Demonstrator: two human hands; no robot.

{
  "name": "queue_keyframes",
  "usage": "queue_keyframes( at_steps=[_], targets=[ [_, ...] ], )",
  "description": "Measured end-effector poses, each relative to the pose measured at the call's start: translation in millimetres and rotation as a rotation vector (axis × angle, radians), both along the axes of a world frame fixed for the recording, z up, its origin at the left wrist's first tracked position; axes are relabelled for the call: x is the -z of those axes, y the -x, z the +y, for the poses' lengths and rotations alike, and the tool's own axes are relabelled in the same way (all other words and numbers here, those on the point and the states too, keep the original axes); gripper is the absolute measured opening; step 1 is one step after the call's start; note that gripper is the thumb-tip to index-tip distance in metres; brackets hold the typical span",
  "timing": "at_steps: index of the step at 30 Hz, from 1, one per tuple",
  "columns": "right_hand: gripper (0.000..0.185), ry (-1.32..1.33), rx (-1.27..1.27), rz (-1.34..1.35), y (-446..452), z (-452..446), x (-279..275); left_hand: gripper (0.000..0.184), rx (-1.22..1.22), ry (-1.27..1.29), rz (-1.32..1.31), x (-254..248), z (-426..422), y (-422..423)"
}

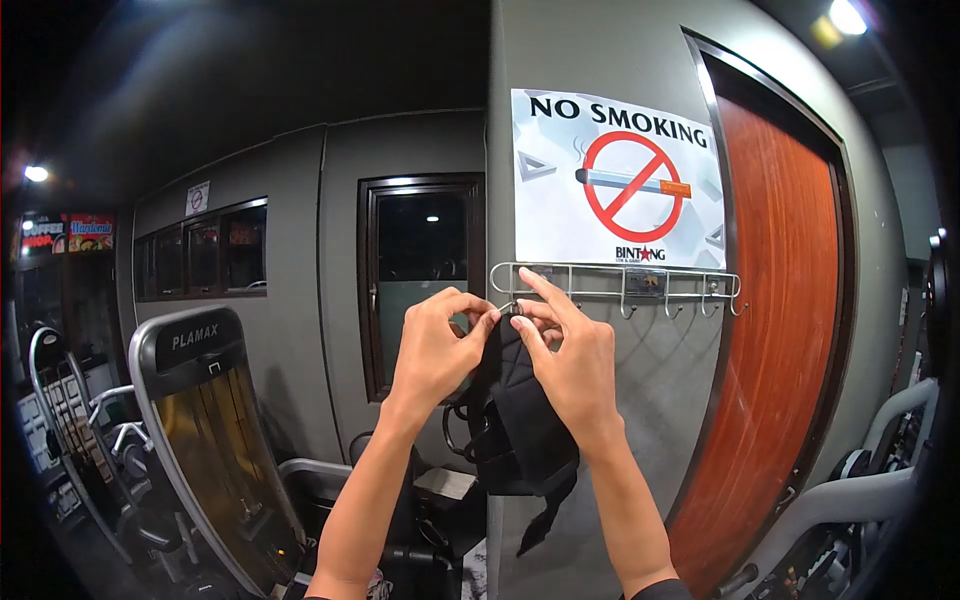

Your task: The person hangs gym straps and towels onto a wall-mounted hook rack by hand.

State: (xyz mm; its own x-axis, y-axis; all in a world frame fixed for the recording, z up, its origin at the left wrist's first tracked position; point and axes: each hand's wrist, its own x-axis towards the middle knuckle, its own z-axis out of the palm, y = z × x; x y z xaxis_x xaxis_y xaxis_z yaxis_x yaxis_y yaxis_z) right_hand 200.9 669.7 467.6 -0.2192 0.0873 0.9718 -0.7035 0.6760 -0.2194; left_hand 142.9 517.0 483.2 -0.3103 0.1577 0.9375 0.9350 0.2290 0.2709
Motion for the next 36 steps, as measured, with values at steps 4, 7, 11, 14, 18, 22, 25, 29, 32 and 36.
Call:
queue_keyframes(
  at_steps=[4,7,11,14,18,22,25,29,32,36],
  targets=[
    [0.048,0.006,0.002,0.007,1.8,0.2,2.3,0.011,-0.027,-0.003,0.016,2.2,-0.4,0.6],
    [0.048,0.01,-0.013,0.023,0.7,0.6,7.0,0.011,-0.044,0.002,0.041,7.5,-0.3,3.2],
    [0.046,-0.012,0.019,0.026,0.6,1.4,16.9,0.013,-0.048,-0.023,0.043,13.7,-1.3,-4.5],
    [0.045,-0.008,0.038,0.041,-5.1,-3.0,23.7,0.014,-0.035,-0.081,0.038,20.9,1.7,-5.3],
    [0.042,-0.148,0.332,0.267,-19.3,-2.8,32.7,0.016,-0.09,-0.137,0.119,27.7,3.0,-16.6],
    [0.034,-0.116,0.25,0.204,-43.2,-11.6,49.5,0.016,-0.194,-0.158,0.202,40.7,-5.1,-36.5],
    [0.029,-0.12,0.167,0.161,-56.2,-15.1,70.5,0.011,-0.163,-0.153,0.232,53.8,-6.5,-61.1],
    [0.024,-0.07,0.052,0.02,-74.9,-24.4,108.5,0.014,-0.098,-0.074,0.119,79.5,-9.6,-97.4],
    [0.022,-0.07,-0.041,-0.063,-89.6,-28.8,145.9,0.015,-0.066,-0.037,-0.032,108.2,-14.9,-117.9],
    [0.022,-0.017,-0.287,-0.275,-100.7,-44.9,206.8,0.015,-0.121,-0.051,-0.208,160.9,-29.3,-142.6]
  ],
)
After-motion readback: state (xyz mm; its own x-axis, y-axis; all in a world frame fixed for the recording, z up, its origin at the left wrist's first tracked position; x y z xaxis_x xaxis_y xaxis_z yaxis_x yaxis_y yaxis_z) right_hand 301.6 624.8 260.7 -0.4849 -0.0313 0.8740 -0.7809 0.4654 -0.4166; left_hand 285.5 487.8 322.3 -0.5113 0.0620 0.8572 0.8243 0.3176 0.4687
